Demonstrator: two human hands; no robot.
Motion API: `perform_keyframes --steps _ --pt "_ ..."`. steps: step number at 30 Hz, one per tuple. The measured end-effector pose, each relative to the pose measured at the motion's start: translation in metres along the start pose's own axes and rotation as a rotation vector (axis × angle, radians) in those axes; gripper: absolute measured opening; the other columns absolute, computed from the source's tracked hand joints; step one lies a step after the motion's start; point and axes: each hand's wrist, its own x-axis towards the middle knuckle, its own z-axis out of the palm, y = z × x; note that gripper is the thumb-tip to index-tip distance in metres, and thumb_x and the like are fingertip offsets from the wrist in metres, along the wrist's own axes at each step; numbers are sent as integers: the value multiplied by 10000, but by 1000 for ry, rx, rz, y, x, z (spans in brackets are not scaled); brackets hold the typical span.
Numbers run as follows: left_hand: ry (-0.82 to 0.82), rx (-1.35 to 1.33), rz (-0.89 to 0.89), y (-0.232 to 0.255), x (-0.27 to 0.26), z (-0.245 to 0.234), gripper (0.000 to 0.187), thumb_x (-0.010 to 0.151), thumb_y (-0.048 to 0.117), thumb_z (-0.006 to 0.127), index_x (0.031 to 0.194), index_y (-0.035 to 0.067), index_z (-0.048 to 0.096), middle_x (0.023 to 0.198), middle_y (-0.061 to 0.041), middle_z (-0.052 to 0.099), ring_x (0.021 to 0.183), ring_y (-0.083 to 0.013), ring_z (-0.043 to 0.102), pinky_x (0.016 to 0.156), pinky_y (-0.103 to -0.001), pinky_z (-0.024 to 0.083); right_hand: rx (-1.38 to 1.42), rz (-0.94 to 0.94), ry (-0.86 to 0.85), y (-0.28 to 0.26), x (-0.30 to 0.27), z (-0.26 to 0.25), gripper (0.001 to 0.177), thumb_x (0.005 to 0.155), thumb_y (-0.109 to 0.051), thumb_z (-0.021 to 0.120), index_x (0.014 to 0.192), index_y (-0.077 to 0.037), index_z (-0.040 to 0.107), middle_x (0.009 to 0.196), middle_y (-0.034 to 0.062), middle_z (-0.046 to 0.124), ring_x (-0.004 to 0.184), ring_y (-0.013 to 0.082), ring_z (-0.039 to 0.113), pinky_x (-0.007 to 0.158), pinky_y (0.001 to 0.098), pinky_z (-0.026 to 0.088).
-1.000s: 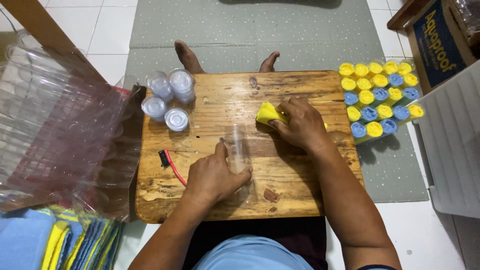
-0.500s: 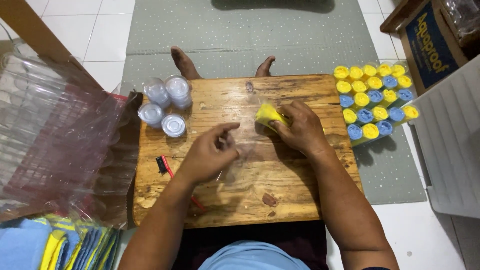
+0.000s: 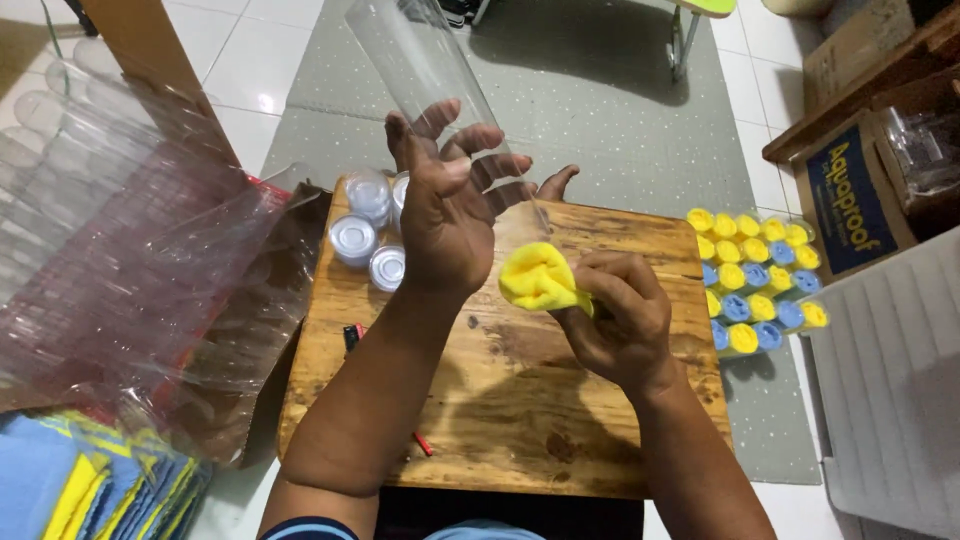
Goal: Folding a yellow microfiber cloth and inserting it into a clear plastic cylindrical container.
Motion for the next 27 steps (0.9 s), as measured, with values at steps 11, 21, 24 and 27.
perform_keyframes --steps 11,21,24,27 --pt "6 -219 144 15 0 -8 523 919 127 531 1439 116 473 1179 -170 598 1013 -380 683 858 -505 618 66 45 -57 -5 35 39 281 964 -91 753 1203 -44 615 959 55 534 657 92 437 690 247 465" --pt "79 -34 176 7 -1 -4 542 941 182 570 1468 177 440 1267 -190 566 1017 -360 701 839 -455 631 120 6 36 -15 40 61 199 971 -28 698 1148 9 614 876 77 472 824 170 481 1296 759 309" --pt "146 -86 146 9 -1 0 557 932 189 571 1472 141 442 1193 -187 599 944 -353 705 785 -463 632 22 10 46 -1 27 58 251 988 -191 703 1162 -27 628 898 76 561 863 206 527 1177 553 469" --pt "142 -121 124 4 -3 0 515 969 156 581 1465 152 446 1180 -172 622 946 -352 712 797 -472 630 72 161 53 -4 25 57 125 1010 -121 695 1122 -82 656 907 24 578 852 169 545 884 330 496"
